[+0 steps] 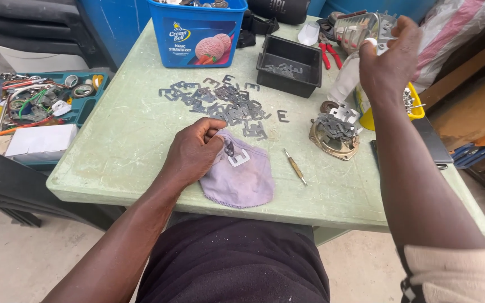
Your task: Cleaning small E-shaped metal components using a cloth and cleaning solution at a workbench.
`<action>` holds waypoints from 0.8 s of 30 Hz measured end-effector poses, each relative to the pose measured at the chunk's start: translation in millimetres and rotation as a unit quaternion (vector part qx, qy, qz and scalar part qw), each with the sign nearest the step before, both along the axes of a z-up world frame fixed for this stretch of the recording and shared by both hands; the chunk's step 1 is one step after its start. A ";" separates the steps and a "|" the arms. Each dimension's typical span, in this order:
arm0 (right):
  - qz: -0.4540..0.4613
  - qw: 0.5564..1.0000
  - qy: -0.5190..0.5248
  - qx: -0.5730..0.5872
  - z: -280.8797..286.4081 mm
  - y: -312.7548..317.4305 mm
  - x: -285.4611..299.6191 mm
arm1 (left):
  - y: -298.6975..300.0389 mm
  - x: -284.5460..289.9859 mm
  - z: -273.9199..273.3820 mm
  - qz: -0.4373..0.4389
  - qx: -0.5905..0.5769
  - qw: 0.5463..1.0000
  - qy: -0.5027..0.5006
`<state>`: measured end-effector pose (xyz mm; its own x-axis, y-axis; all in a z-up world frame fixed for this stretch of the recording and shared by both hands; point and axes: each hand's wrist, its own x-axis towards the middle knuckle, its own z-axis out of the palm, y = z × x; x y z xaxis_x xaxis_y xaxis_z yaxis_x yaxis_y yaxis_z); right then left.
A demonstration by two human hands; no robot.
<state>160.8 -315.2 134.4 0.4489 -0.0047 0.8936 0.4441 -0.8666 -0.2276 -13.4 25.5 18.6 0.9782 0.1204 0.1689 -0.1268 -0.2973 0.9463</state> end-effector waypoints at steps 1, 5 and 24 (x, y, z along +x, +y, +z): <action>0.002 1.000 0.002 0.000 -3.4 -1.2 2.5 | 0.4 -0.7 0.9 0.002 0.000 1.000 0.002; 0.193 0.964 0.174 -0.051 -27.0 32.8 -54.9 | -2.1 -2.5 2.3 0.004 -0.003 1.000 0.006; 0.348 0.795 0.496 0.003 -85.2 101.2 -118.2 | -3.4 3.5 2.3 0.002 -0.011 1.000 -0.018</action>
<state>42.5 -213.9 49.2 0.8291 0.5504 0.0983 0.4143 -0.4867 -0.7691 -9.8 22.1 20.9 0.9712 0.1279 0.2010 -0.1596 -0.2768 0.9476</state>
